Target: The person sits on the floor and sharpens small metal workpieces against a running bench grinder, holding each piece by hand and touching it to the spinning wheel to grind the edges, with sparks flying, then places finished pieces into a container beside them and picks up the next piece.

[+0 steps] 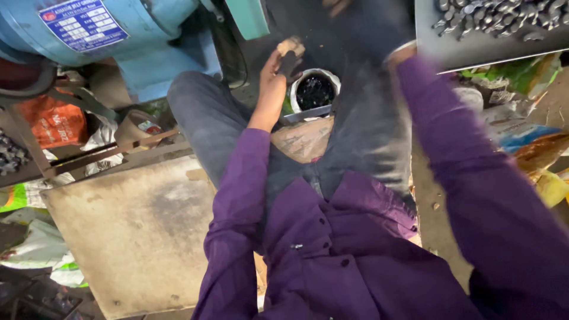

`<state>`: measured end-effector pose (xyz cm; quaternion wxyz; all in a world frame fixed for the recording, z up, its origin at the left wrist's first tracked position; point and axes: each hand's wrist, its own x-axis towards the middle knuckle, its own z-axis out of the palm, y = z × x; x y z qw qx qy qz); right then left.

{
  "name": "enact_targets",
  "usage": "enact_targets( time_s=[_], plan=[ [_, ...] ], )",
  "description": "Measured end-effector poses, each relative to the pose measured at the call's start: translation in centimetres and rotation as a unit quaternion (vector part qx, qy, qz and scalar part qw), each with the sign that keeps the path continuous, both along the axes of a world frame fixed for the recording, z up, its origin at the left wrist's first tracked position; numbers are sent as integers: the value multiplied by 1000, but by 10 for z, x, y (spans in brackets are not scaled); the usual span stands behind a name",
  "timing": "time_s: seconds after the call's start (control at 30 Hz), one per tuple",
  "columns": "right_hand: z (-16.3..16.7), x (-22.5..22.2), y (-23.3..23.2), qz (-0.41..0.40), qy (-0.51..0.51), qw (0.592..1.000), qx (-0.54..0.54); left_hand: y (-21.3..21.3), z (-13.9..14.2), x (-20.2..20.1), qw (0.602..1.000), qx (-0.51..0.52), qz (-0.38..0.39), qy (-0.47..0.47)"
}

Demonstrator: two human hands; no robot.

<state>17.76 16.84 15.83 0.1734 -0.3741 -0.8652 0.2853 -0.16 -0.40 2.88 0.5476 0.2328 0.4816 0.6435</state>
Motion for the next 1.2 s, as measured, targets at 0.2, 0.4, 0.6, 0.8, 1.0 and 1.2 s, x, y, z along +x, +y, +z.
enact_targets(
  time_s=[0.2,0.4,0.6,0.8,1.0,1.2],
  plan=[
    [-49,-60,-91,-12,51,998,-32,-15,13,-15,967,-166,190,-26],
    [-78,-50,-103,49,201,654,-728,-35,23,-22,978,-142,131,-76],
    [-61,-70,-104,-65,289,488,-821,-16,0,-27,949,-43,88,-300],
    [-86,-76,-76,-3,343,511,-789,-7,1,-15,951,-28,104,-291],
    [-102,-83,-75,-47,347,536,-768,8,19,-24,936,-47,100,-334],
    [-80,-50,-103,41,182,956,-225,-26,28,-32,934,-156,153,-284]
  ],
)
